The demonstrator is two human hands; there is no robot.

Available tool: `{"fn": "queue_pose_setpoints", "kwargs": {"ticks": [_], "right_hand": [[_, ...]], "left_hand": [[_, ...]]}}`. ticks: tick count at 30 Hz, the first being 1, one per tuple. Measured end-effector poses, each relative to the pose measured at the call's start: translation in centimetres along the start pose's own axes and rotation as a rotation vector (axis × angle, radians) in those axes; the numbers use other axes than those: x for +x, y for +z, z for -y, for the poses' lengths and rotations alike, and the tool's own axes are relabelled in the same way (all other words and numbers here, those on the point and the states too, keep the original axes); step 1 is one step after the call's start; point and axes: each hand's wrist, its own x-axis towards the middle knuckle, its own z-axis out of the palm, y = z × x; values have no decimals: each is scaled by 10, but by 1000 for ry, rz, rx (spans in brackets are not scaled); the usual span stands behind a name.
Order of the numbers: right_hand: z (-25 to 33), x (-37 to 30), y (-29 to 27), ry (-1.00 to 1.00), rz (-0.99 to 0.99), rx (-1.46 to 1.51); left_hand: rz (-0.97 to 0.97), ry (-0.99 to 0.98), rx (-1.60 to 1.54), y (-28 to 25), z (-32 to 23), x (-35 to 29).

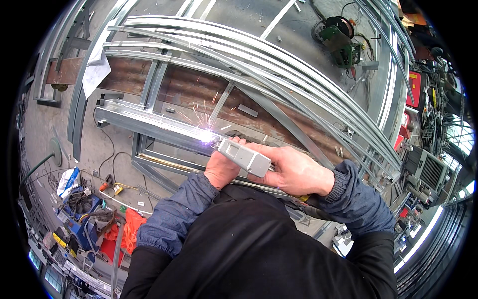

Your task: The person welds metal bars onto a curved metal frame using a handheld welding tool. They repeatedly pick up metal bars, position them on the frame, and weld them in place. The person also adjusts the bars and the welding tool during the process.

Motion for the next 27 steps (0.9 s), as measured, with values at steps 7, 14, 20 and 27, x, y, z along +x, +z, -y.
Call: {"fn": "queue_pose_setpoints", "kwargs": {"ticks": [7,14,20,27], "right_hand": [[-1,1,1,11,8,3],[-5,2,1,-26,-13,-51],[-2,2,1,8,-5,-35],[0,2,0,27,11,-4]], "left_hand": [[7,-3,20,-6,-2,3],[61,-5,25,-5,-1,2],[-18,-6,1,-3,-1,2],[3,-17,-10,-5,-2,3]]}}
